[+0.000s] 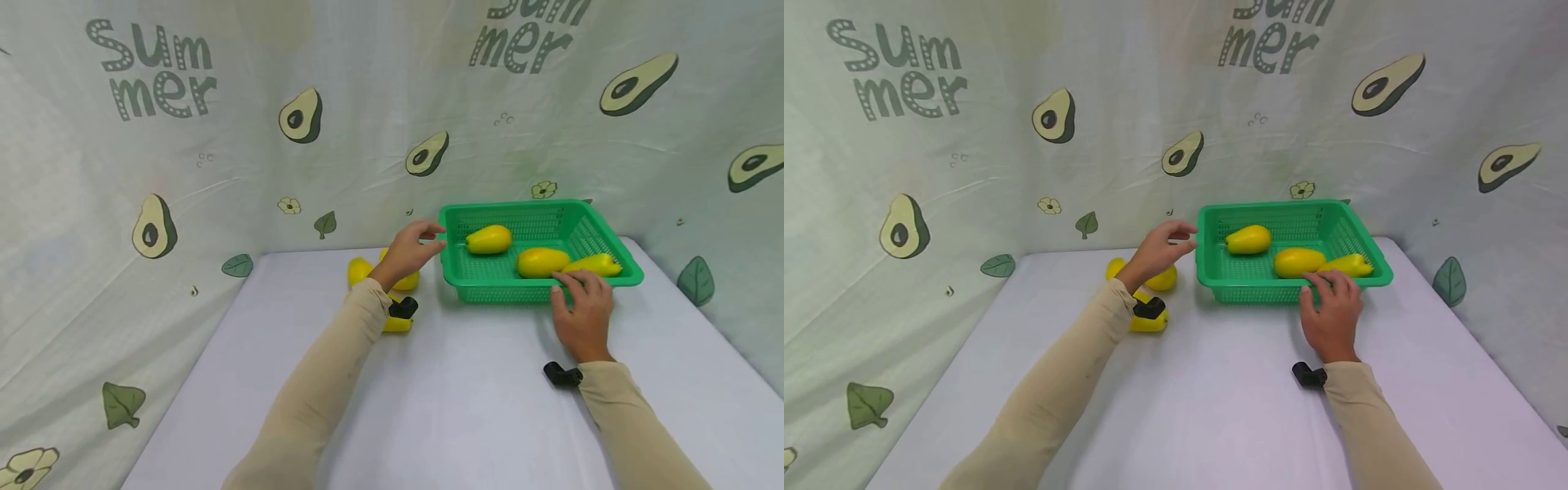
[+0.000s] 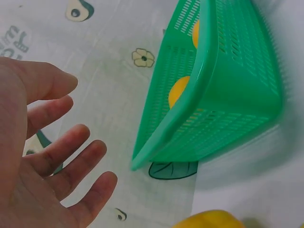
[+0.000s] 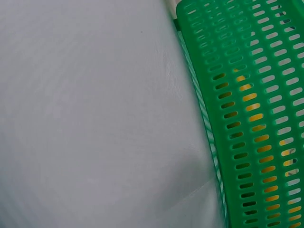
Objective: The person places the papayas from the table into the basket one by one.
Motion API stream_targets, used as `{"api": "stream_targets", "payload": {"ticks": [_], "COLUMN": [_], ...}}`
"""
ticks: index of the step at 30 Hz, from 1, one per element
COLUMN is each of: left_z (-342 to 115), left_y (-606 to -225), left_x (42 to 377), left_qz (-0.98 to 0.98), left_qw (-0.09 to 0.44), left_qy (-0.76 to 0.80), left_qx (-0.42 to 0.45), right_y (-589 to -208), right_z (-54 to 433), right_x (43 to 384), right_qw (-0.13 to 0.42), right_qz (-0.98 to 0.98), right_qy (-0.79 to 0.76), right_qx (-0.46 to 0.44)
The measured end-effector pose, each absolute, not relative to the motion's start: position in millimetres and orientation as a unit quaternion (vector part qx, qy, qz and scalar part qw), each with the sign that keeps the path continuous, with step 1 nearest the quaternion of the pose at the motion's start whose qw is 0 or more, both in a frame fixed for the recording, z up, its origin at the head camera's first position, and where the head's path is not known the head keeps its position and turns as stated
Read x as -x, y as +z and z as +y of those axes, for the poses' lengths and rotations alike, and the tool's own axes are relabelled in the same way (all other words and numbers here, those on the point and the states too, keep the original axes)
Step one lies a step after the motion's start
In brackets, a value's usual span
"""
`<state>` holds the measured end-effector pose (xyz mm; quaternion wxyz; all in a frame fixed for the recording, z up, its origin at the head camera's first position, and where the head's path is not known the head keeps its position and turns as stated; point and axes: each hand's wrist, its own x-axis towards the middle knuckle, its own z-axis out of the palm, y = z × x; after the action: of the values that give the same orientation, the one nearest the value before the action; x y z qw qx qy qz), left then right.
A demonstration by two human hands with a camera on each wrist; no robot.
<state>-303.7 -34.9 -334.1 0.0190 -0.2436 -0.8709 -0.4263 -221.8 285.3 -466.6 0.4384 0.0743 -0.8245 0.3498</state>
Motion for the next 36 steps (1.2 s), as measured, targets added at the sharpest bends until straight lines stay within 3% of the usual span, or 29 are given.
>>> {"api": "stream_targets", "payload": {"ticks": [15,36], "left_z": [-91.9,-157.6], "left_y": [-354.1,-411.9], "left_x": [282.8,243.9], "left_qz": [-0.871,-0.9], "left_qw": [0.02,0.112], "left_qy": [-0.439,-0.398], "left_qx": [0.219,0.138], "right_y": [-466.9,-465.4], "right_z": [288.9,285.5], "right_x": [222.6,220.6], "right_qw": [0.446,0.445], "right_qz": [-0.823,-0.824], "right_qy": [0.344,0.344], "right_qx": [-0.076,-0.073]}}
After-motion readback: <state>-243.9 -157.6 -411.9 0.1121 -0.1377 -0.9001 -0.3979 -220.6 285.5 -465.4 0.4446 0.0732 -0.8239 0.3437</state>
